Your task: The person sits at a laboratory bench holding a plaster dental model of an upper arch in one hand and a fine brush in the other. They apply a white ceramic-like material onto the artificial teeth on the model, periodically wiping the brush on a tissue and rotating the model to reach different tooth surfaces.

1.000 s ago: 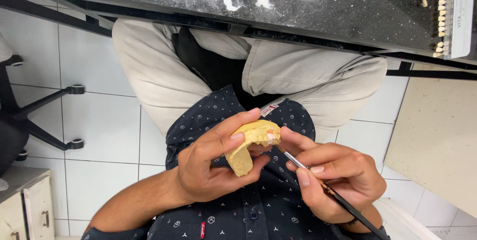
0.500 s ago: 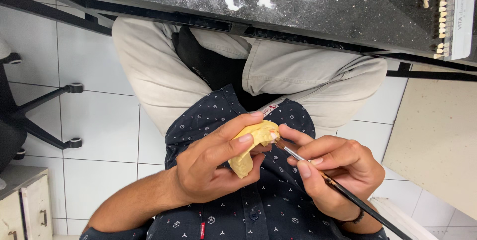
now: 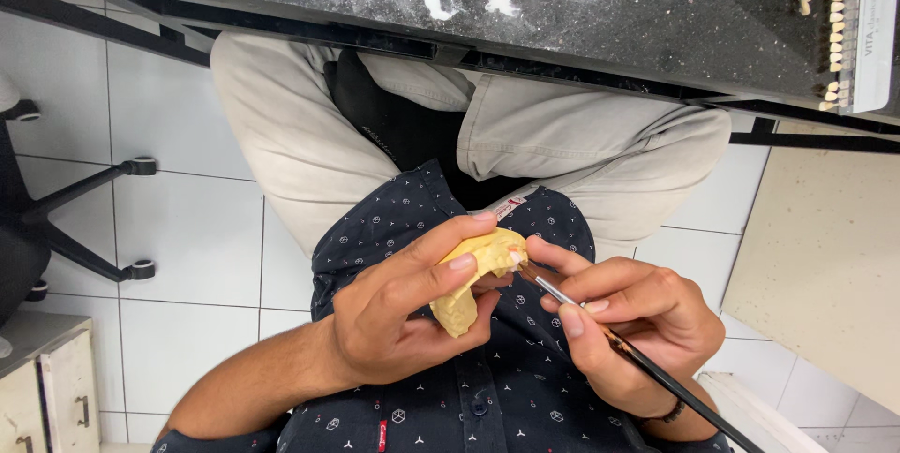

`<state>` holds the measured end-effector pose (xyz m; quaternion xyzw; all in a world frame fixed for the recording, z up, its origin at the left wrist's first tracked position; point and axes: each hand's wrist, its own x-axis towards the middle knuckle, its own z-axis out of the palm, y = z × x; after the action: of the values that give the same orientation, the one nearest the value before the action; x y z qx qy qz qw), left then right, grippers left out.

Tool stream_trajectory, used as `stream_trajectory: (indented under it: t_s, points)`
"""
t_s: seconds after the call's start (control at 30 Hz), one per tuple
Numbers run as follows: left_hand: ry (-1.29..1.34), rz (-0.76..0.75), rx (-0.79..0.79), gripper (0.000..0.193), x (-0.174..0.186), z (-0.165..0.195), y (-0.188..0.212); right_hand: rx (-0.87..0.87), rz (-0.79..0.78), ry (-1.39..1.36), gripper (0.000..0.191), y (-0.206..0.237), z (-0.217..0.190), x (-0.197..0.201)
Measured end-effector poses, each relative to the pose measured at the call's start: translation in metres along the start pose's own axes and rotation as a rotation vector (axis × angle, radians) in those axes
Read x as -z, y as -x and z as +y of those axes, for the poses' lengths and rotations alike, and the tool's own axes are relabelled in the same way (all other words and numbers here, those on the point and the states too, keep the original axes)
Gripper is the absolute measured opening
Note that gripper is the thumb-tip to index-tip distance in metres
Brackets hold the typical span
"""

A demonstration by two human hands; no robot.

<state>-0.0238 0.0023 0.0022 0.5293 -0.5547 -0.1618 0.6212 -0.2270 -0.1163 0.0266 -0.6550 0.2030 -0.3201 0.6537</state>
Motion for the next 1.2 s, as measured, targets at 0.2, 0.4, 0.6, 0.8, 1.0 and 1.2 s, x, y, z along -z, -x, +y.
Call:
stream_trajectory:
  t_s: [0.2,0.4,0.6,0.8,1.0,1.2]
  points:
    - [0.247,-0.030,0.156,0.078,-0.001,0.001,0.010,-0.014,0.025,-0.088,0.013,0.005,0.000,0.005]
    - [0.623,-0.041,0.372,0.080,0.003,0.000,0.018,-0.023,0.033,-0.078,0.014,0.010,0.000,0.008]
    - [0.680,-0.030,0.442,0.083,0.003,0.000,0.023,-0.008,0.007,-0.018,0.016,0.009,0.000,0.008]
    - [0.772,-0.037,0.447,0.082,0.001,0.000,0.019,-0.008,0.022,-0.016,0.017,0.008,0.001,0.004]
    - [0.874,-0.159,0.561,0.085,0.000,0.005,0.010,-0.053,0.083,0.012,0.016,0.003,0.009,-0.001]
    - [0.892,-0.259,0.639,0.099,0.001,0.002,0.012,-0.049,0.140,-0.052,0.015,-0.009,0.025,0.000]
